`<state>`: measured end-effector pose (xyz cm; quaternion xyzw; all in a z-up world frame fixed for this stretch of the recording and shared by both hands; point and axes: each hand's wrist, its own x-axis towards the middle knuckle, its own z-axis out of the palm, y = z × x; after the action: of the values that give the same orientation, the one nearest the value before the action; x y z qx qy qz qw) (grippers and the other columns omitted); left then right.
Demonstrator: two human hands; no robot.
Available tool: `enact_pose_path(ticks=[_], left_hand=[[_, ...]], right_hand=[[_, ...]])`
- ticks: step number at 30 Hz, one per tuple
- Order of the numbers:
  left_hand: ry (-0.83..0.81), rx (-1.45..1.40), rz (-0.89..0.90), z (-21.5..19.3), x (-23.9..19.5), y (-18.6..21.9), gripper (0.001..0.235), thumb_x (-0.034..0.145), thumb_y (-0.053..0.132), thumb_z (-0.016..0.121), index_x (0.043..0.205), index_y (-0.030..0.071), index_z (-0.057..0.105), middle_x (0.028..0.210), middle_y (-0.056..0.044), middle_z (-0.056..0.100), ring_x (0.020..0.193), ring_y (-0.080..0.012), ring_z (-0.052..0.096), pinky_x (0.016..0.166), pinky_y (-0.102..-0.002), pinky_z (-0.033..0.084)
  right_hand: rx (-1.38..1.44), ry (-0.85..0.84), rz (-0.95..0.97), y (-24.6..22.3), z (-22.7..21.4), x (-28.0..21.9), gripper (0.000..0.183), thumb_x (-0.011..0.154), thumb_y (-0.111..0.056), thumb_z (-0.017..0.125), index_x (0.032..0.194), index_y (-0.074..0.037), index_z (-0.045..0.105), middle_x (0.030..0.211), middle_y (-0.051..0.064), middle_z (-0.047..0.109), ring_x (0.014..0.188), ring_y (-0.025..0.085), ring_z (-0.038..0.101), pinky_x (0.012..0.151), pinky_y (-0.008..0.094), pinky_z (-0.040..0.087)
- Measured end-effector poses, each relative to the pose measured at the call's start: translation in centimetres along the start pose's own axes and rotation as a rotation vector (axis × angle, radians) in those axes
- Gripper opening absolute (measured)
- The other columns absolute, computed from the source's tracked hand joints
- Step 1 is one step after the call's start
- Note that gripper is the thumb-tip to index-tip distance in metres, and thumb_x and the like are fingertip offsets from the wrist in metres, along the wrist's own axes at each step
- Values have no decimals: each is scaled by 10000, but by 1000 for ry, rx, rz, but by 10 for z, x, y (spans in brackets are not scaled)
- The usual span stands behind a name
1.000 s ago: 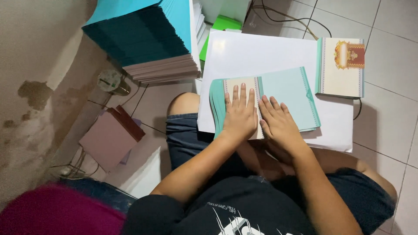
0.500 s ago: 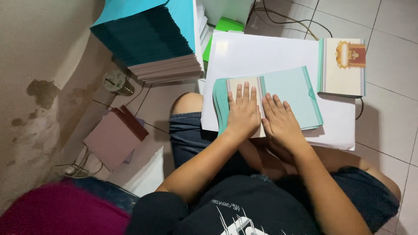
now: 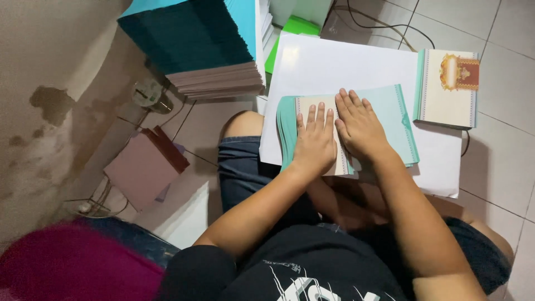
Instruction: The person sits on the floor and folds a light blue cover around a small book, pressing the crease to secure it. They repeat this process with multiple books, stacking the finished ones on a white surface.
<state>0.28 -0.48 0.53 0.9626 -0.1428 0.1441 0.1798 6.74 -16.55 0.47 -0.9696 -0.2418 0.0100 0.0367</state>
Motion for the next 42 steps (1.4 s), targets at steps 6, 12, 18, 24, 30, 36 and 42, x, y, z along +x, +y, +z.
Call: enact_pose_path(ticks=[6,12,18,24,30,36,42], left_hand=[[9,-1,5,-4,-1,3,689,865,190,437,1516,-31,397,1581,-313,352,1487,-474,333,1192,-676,145],[-8,-34,30,-9,-1,4,709,850,180,434,1516,-57,379,1568,-348,342,1470,-514,325,1182,-684,159],[12,-63,29,-5,0,2,690,845,164,420,1501,-50,402,1561,-345,352,1470,-521,320,1178,-666,173],[25,-55,42,-8,1,3,668,862,182,421,1485,-60,415,1541,-367,364,1458,-551,322,1166,-688,161],[-59,5,186,-11,-5,13,554,932,216,562,1473,111,504,1593,-270,369,1501,-524,275,1146,-758,101],[-251,31,390,-10,-43,6,1068,714,781,635,1574,213,356,1643,-128,355,1519,-358,333,1192,-712,162],[-344,-16,464,-63,-42,2,632,906,173,676,1506,180,478,1498,-107,559,1403,-346,516,1090,-671,383]], right_hand=[[-40,13,10,-23,8,-73,681,1049,-451,289,1645,-124,248,1710,103,250,1551,289,257,1229,491,200],[-29,-3,-8,-20,7,-74,682,1043,-468,290,1642,-146,236,1713,74,236,1553,270,244,1225,484,211],[-44,65,-17,5,11,0,649,1066,-449,287,1642,-149,267,1710,72,256,1557,266,247,1240,486,190],[32,73,54,-10,2,-37,637,1065,-441,285,1645,-180,264,1702,77,267,1559,267,240,1254,462,168],[946,306,308,-23,-63,-70,628,1085,-489,214,1611,-172,341,1658,142,320,1498,385,307,1234,525,238],[1236,289,461,-12,-60,-75,582,1075,-559,189,1492,-285,490,1621,-2,414,1484,309,379,1189,563,305],[1241,272,416,-20,-59,-77,458,1106,-315,261,1452,-196,537,1580,74,470,1447,340,426,1136,574,373]])
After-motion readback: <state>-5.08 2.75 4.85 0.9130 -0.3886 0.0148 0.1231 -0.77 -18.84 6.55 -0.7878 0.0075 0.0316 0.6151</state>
